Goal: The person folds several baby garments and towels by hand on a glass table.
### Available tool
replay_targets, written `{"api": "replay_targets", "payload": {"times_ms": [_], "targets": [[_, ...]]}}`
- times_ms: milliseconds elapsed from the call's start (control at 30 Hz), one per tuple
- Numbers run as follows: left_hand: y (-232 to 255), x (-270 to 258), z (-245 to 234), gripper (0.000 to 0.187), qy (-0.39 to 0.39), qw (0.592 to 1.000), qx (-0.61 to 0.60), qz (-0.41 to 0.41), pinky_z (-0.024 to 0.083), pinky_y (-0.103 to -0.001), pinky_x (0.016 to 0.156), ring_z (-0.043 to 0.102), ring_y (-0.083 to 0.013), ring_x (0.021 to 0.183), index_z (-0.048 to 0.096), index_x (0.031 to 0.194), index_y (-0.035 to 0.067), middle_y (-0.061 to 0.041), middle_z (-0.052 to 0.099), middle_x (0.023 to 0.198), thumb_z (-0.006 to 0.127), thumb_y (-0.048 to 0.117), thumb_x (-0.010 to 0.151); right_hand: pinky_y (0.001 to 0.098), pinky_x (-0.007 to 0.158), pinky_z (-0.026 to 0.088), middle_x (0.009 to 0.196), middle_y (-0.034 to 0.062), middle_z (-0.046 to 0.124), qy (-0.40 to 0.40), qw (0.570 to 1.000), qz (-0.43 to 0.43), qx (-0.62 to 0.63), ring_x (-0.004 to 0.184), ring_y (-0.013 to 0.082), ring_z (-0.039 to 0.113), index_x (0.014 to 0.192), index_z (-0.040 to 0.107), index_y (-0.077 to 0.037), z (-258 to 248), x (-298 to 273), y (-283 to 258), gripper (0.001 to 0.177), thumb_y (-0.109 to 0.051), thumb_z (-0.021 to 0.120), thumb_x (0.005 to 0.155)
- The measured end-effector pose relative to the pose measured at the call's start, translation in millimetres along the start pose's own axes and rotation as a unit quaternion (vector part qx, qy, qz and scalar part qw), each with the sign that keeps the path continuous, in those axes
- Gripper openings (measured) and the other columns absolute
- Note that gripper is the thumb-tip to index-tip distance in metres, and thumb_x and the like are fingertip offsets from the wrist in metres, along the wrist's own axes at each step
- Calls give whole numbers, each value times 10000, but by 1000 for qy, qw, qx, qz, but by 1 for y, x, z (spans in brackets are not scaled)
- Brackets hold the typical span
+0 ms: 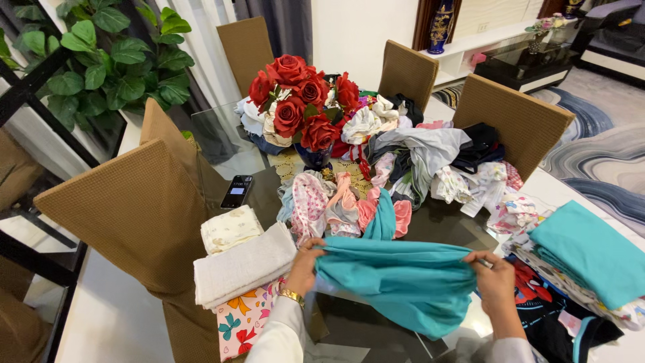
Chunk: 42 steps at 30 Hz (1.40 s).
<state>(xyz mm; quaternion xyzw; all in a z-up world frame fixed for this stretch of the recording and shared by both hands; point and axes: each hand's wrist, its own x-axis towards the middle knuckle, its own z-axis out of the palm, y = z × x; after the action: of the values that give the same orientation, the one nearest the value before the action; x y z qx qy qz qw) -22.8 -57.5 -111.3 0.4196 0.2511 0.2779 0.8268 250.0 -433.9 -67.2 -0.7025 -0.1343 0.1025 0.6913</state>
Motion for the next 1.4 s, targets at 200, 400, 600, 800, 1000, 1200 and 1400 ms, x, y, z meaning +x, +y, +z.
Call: {"api": "replay_targets", "payload": {"times_ms": [200, 400, 600, 800, 1000, 1200, 1400], "targets": [[37, -26, 53, 307, 38, 758, 574, 309, 545, -419, 751, 670, -309, 818, 731, 1002, 158, -129, 619, 1075, 589, -49, 824, 452, 896, 544, 1202, 179, 593, 180, 860, -233, -417, 1065, 354, 627, 1148, 787, -126, 10, -25, -57, 308, 34, 654, 921], [92, -105, 151, 524, -25, 629, 723, 285, 554, -541, 758, 680, -434, 825, 632, 1296, 191, -196, 520, 1302, 571, -15, 818, 494, 863, 503, 1200, 261, 564, 105, 927, -244, -264, 1056, 441, 588, 1507, 421, -1, 41, -31, -78, 922, -120, 821, 684], [89, -80, 154, 509, 150, 695, 641, 290, 537, -568, 721, 649, -517, 940, 599, 1244, 49, -303, 487, 1326, 730, 321, 834, 419, 920, 570, 1060, 160, 694, 32, 896, -225, -381, 995, 320, 676, 1004, 855, -190, 17, -7, -49, 273, -56, 650, 884], [102, -70, 136, 237, 103, 638, 721, 249, 557, -506, 840, 694, -358, 1003, 776, 1063, 160, -156, 674, 1120, 597, 307, 1013, 487, 896, 528, 1162, 279, 579, 179, 878, -227, -381, 1019, 436, 621, 1157, 747, -1, 2, -27, -90, 300, -27, 671, 868], [93, -89, 143, 136, -32, 504, 703, 501, 540, -494, 856, 680, -346, 1042, 769, 881, 129, -161, 582, 1371, 648, 142, 820, 512, 910, 520, 1307, 314, 471, 101, 916, -33, -388, 1023, 527, 607, 1588, 452, -142, 11, -31, -113, 944, -32, 757, 702], [103, -77, 120, 293, 107, 651, 697, 279, 548, -474, 842, 672, -371, 985, 753, 1060, 79, -162, 634, 1163, 619, 76, 799, 447, 888, 592, 1049, 119, 790, 59, 871, -8, -487, 969, 373, 744, 1009, 865, -204, -21, -25, -96, 282, -127, 612, 910], [113, -55, 106, 170, 0, 498, 722, 480, 556, -524, 885, 706, -339, 1006, 751, 870, 101, -114, 681, 1120, 608, 146, 789, 440, 849, 549, 1047, 9, 751, 126, 744, -229, -615, 1048, 327, 633, 1051, 833, -282, -15, -34, -110, 356, -98, 603, 851]]}}
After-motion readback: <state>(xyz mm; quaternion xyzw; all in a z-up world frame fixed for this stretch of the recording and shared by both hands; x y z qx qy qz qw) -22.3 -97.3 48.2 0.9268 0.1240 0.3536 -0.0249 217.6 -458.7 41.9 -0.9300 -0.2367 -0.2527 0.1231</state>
